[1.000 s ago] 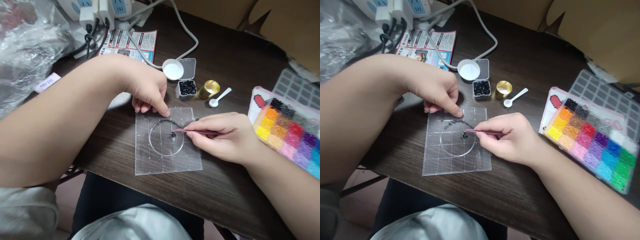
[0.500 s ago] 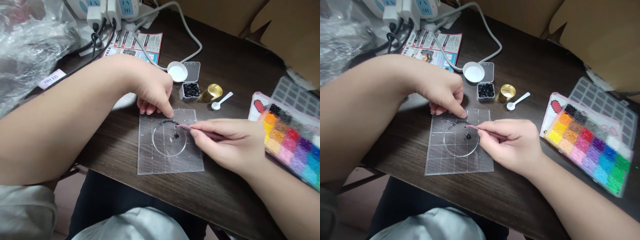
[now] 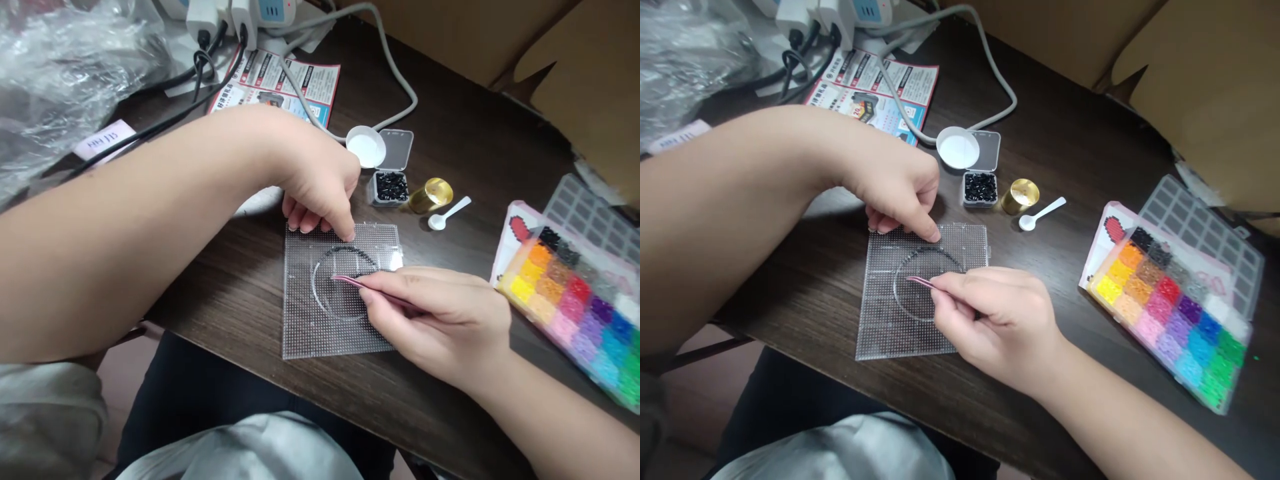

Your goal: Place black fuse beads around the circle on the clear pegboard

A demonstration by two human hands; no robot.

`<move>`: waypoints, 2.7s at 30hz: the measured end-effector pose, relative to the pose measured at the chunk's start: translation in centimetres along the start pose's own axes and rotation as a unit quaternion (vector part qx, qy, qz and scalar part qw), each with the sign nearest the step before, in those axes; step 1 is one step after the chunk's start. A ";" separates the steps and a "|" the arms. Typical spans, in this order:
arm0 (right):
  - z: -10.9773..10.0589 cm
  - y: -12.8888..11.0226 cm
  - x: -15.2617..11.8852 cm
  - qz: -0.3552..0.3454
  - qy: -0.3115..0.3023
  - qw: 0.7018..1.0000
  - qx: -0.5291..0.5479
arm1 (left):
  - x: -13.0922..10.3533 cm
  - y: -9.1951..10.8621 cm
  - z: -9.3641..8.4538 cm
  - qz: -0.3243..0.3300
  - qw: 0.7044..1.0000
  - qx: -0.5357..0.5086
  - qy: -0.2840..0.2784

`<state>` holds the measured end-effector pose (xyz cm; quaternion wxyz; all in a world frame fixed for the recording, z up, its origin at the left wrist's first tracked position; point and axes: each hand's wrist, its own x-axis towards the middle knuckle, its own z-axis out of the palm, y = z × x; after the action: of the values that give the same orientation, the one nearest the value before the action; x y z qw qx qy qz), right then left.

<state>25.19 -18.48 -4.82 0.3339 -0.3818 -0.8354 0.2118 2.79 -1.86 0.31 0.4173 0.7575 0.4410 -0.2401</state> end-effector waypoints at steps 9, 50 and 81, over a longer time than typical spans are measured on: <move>-0.3 -0.2 0.7 0.011 -0.029 0.999 -0.010 | 0.3 0.1 0.4 -0.010 1.000 -0.019 0.018; -0.8 1.0 0.2 -0.060 -0.056 0.997 0.014 | 0.5 0.0 0.4 0.001 1.000 -0.001 0.030; 0.4 -0.1 1.4 -0.012 -0.022 0.998 -0.053 | 1.5 0.2 0.4 -0.044 0.998 -0.017 0.039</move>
<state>24.15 -17.55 -4.48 0.2976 -0.3838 -0.8571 0.1716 3.67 -1.58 -0.93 0.4021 0.7387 0.4937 -0.2211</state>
